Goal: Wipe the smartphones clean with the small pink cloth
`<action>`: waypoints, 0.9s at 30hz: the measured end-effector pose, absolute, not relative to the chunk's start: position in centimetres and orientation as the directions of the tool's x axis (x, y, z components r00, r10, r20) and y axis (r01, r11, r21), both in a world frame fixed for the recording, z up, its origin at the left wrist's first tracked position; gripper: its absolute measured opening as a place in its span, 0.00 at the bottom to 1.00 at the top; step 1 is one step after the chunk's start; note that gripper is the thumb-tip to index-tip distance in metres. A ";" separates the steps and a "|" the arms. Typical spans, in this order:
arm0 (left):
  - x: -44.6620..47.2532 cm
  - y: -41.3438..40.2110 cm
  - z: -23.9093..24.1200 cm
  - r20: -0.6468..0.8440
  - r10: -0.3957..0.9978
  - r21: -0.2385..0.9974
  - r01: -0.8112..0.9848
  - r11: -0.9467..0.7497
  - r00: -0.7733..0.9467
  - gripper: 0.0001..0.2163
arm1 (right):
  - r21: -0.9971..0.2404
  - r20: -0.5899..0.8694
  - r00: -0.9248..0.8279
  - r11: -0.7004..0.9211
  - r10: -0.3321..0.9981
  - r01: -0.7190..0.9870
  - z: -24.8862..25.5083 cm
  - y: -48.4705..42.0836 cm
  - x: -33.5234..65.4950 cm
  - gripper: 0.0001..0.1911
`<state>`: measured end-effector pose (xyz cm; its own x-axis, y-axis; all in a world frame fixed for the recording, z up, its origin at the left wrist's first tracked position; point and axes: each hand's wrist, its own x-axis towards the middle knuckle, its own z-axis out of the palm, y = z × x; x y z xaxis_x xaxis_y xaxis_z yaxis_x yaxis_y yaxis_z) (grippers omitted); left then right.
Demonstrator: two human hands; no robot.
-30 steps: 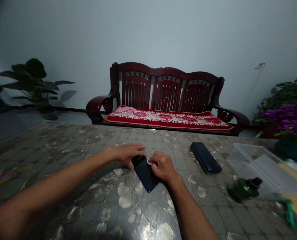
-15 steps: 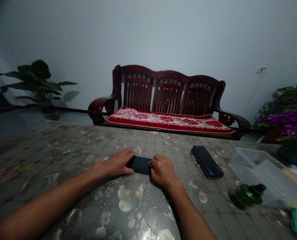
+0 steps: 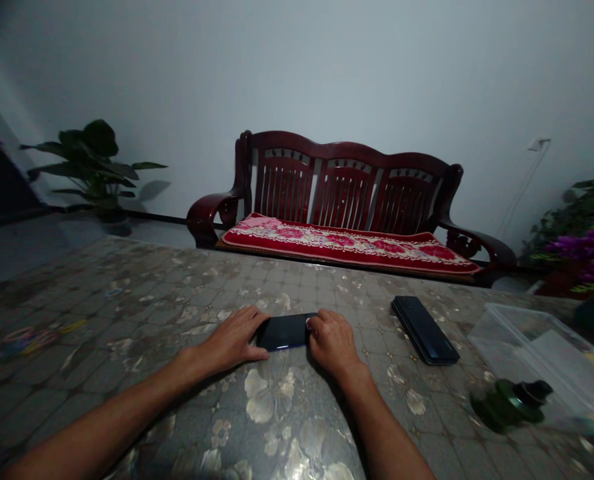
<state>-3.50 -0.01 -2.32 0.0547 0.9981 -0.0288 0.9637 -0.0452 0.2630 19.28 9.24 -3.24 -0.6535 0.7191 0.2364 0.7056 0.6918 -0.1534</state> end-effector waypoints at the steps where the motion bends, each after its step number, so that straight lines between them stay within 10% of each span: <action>1: -3.8 -0.1 -2.2 -0.036 0.997 0.277 0.959 -0.054 0.066 0.27 | -0.146 0.234 -0.634 0.671 0.737 0.727 -3.2 9.4 19.3 0.14; 27: -5.4 1.6 -1.5 -0.057 0.969 0.335 0.919 -0.208 0.240 0.22 | -0.151 0.173 -0.549 0.573 0.818 0.806 -2.9 8.3 17.1 0.13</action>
<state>-5.44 1.55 -1.46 0.2402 0.9690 -0.0573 0.9190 -0.2080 0.3348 17.09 8.34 -2.86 -0.5489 0.8177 0.1735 0.8056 0.5729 -0.1511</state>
